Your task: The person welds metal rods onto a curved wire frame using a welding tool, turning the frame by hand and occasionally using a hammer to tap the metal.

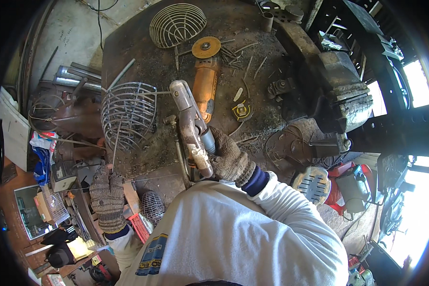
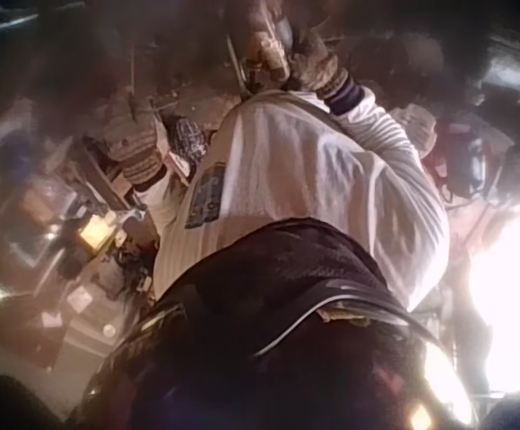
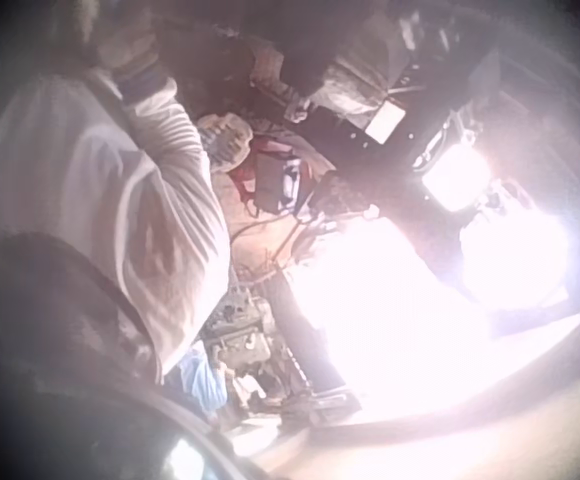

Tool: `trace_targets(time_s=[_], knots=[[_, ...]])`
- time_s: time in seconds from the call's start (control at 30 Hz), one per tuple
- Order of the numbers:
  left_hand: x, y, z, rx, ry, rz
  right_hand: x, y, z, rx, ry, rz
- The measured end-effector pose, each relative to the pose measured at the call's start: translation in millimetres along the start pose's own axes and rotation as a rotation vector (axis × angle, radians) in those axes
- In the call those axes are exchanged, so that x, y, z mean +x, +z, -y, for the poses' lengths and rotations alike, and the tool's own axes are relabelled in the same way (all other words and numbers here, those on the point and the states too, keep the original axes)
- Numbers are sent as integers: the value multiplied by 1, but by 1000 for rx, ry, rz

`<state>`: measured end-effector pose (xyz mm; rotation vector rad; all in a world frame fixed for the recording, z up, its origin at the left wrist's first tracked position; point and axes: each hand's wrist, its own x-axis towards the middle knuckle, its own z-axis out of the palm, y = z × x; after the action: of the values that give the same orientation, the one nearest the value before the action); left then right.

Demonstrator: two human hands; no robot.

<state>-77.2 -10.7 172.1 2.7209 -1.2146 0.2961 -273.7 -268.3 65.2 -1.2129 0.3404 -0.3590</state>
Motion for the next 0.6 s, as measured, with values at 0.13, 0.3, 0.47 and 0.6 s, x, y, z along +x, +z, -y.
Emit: trace_targets(time_s=[0.13, 0.3, 0.47, 0.6], knots=[[0, 3, 1, 52, 14, -2, 3, 6, 11, 11, 53, 17], [-2, 1, 4, -53, -44, -3, 18, 19, -23, 66, -173, -61], [-1, -2, 0, -33, -51, -11, 30, 43, 2, 127, -363, -102], [1, -3, 3, -74, -65, -6, 39, 51, 3, 211, -197, -74]])
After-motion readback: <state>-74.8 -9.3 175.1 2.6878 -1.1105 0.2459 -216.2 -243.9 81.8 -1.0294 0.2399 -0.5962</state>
